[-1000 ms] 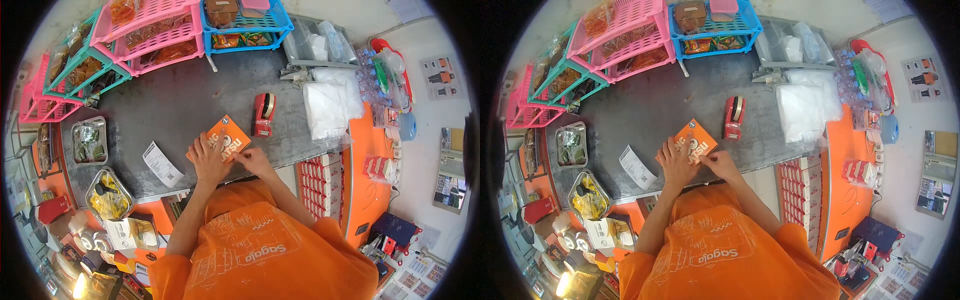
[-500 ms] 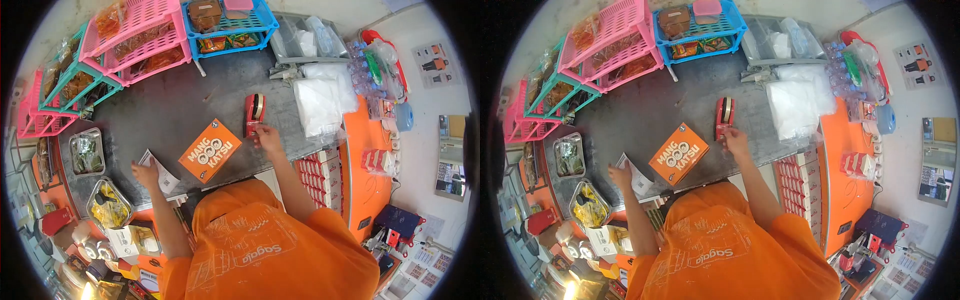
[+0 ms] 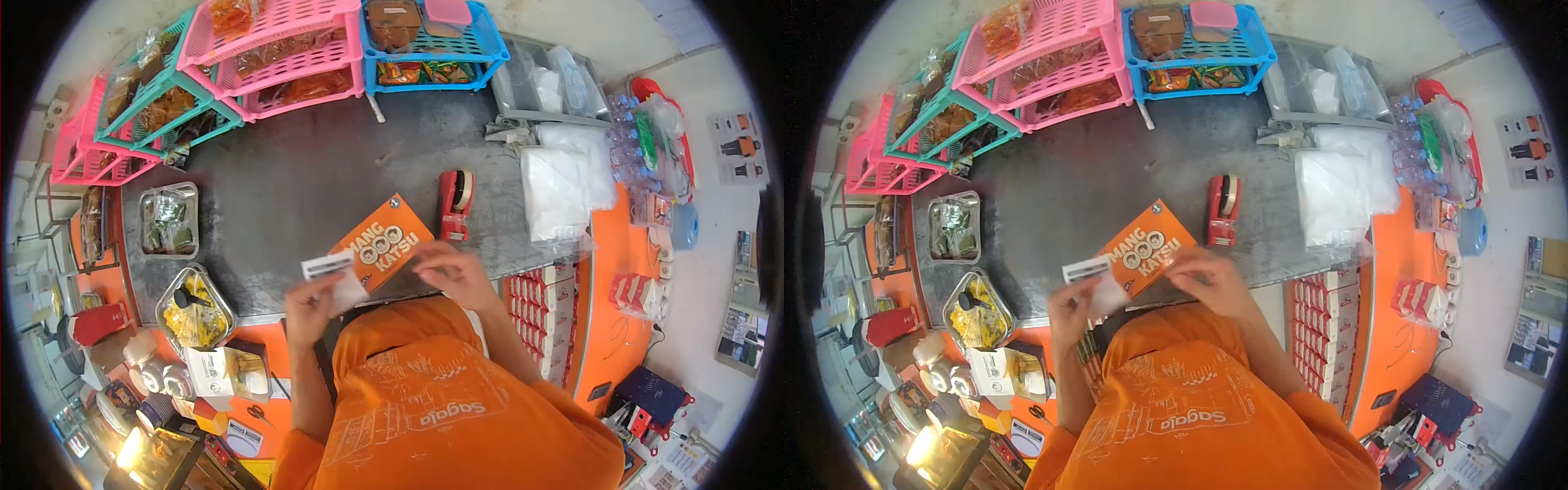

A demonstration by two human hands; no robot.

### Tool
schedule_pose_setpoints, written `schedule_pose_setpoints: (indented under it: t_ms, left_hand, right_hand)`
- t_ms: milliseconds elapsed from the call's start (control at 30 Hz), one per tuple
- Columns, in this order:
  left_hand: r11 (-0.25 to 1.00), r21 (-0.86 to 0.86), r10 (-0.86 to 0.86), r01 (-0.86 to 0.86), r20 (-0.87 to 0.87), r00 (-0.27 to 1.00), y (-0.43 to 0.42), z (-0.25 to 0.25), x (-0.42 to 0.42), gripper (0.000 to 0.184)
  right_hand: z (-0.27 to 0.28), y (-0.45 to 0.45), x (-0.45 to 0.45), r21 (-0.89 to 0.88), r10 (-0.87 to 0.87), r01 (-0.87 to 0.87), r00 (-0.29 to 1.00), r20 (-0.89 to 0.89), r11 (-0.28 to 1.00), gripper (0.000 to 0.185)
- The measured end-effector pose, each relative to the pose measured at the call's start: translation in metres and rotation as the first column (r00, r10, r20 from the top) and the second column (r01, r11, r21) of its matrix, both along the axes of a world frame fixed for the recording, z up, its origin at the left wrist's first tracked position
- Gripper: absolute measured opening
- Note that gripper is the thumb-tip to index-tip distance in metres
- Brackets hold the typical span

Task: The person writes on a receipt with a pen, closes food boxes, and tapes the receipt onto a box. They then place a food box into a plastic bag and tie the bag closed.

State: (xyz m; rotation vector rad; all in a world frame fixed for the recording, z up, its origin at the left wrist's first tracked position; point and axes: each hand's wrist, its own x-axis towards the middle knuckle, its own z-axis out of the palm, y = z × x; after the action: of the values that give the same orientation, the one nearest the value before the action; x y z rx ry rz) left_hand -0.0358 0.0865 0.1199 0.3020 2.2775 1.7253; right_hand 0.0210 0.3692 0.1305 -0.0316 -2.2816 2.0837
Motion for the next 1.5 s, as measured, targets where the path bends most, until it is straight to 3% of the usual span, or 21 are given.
schedule_pose_setpoints:
  t_ms: [100,167,300,333,433,567,633,667,767,833,967,1000,1033,1067,1200,1233,1267,1300,1367,1433,1500]
  left_hand:
    - [0.995,0.028,-0.093,0.091,0.101,0.99,0.038,0.025,0.02,0.03]
    - [0.97,0.084,-0.24,0.226,0.226,0.944,0.056,0.029,0.029,0.019]
    - [0.943,0.077,-0.334,0.324,0.207,0.92,0.075,-0.001,0.049,0.018]
    - [0.918,0.091,-0.397,0.387,0.248,0.884,0.077,-0.023,0.054,0.017]
    - [0.871,0.12,-0.486,0.476,0.34,0.805,0.083,-0.07,0.06,0.017]
    - [0.759,0.193,-0.619,0.622,0.512,0.596,0.04,-0.1,0.05,0.02]
    - [0.831,0.116,-0.511,0.544,0.546,0.664,-0.013,-0.124,0.049,0.038]
    - [0.829,0.119,-0.516,0.546,0.54,0.665,-0.005,-0.122,0.044,0.038]
    - [0.994,0.101,-0.093,0.036,0.64,0.762,0.033,-0.097,0.025,0.058]
    - [0.939,0.043,0.224,-0.341,0.675,0.703,0.049,-0.075,0.004,0.072]
    - [0.9,0.217,0.174,-0.379,0.618,0.767,0.062,-0.052,-0.026,0.078]
    - [0.883,0.261,0.185,-0.39,0.57,0.8,0.066,-0.056,-0.041,0.08]
    - [0.866,0.29,0.218,-0.407,0.514,0.83,0.074,-0.06,-0.058,0.085]
    - [0.871,0.295,0.207,-0.392,0.503,0.839,0.075,-0.065,-0.073,0.086]
    - [0.944,-0.068,0.321,-0.324,0.427,0.845,0.077,-0.126,-0.102,0.084]
    - [0.949,-0.033,0.297,-0.312,0.419,0.858,0.072,-0.124,-0.095,0.086]
    - [0.936,-0.034,0.331,-0.35,0.421,0.844,0.061,-0.118,-0.079,0.086]
    - [0.93,-0.043,0.354,-0.365,0.372,0.858,0.052,-0.106,-0.061,0.082]
    - [0.897,-0.023,0.434,-0.441,0.23,0.871,0.021,-0.081,-0.022,0.07]
    - [0.827,-0.053,0.563,-0.56,0.075,0.823,-0.04,-0.066,0.045,0.044]
    - [0.478,-0.147,0.864,-0.866,-0.096,0.494,-0.11,-0.06,0.116,0.033]
  right_hand:
    - [0.037,-0.027,-0.037,0.099,0.215,-0.203,0.968,-0.128,0.974,0.015]
    - [0.04,-0.038,-0.047,-0.081,0.228,-0.214,0.934,0.275,0.974,0.015]
    - [-0.018,-0.021,-0.054,0.123,0.154,-0.203,0.933,0.325,0.972,0.019]
    - [-0.029,-0.019,-0.053,0.571,0.147,-0.183,0.983,0.109,0.801,0.02]
    - [-0.044,-0.018,-0.07,0.762,0.101,0.055,0.983,-0.156,0.645,0.04]
    - [-0.072,-0.009,-0.089,0.552,-0.161,0.192,0.981,-0.104,0.811,0.06]
    - [-0.068,0.004,-0.095,0.033,0.143,-0.205,0.781,0.608,0.978,0.069]
    - [-0.059,0.004,-0.093,0.009,0.139,-0.209,0.681,0.719,0.978,0.061]
    - [-0.055,0.0,-0.072,-0.28,0.259,-0.053,0.571,0.779,0.958,0.062]
    - [-0.069,-0.009,-0.054,-0.332,0.26,-0.009,0.644,0.72,0.943,0.062]
    - [-0.057,0.005,-0.089,-0.121,0.044,0.078,0.634,0.772,0.99,0.055]
    - [-0.096,0.023,-0.105,-0.351,0.187,0.069,0.744,0.642,0.934,0.051]
    - [-0.095,0.021,-0.123,-0.146,0.018,0.059,0.881,0.473,0.987,0.057]
    - [-0.078,0.017,-0.144,-0.226,0.088,0.052,0.819,0.567,0.973,0.061]
    - [-0.098,0.021,-0.202,0.152,0.061,-0.208,0.756,0.651,0.966,0.064]
    - [-0.108,0.021,-0.21,0.678,-0.15,-0.137,0.926,0.347,0.722,0.061]
    - [-0.119,0.018,-0.209,0.955,-0.154,0.112,0.986,-0.071,0.275,0.058]
    - [-0.101,0.001,-0.198,0.956,-0.113,0.098,0.991,-0.069,0.276,0.058]
    - [-0.039,-0.064,-0.171,0.732,0.119,0.581,0.748,-0.653,0.356,0.046]
    - [-0.045,-0.134,-0.135,0.602,0.229,-0.112,0.966,-0.121,0.791,0.038]
    - [-0.017,-0.245,-0.08,0.472,0.434,-0.46,0.885,0.171,0.752,0.031]
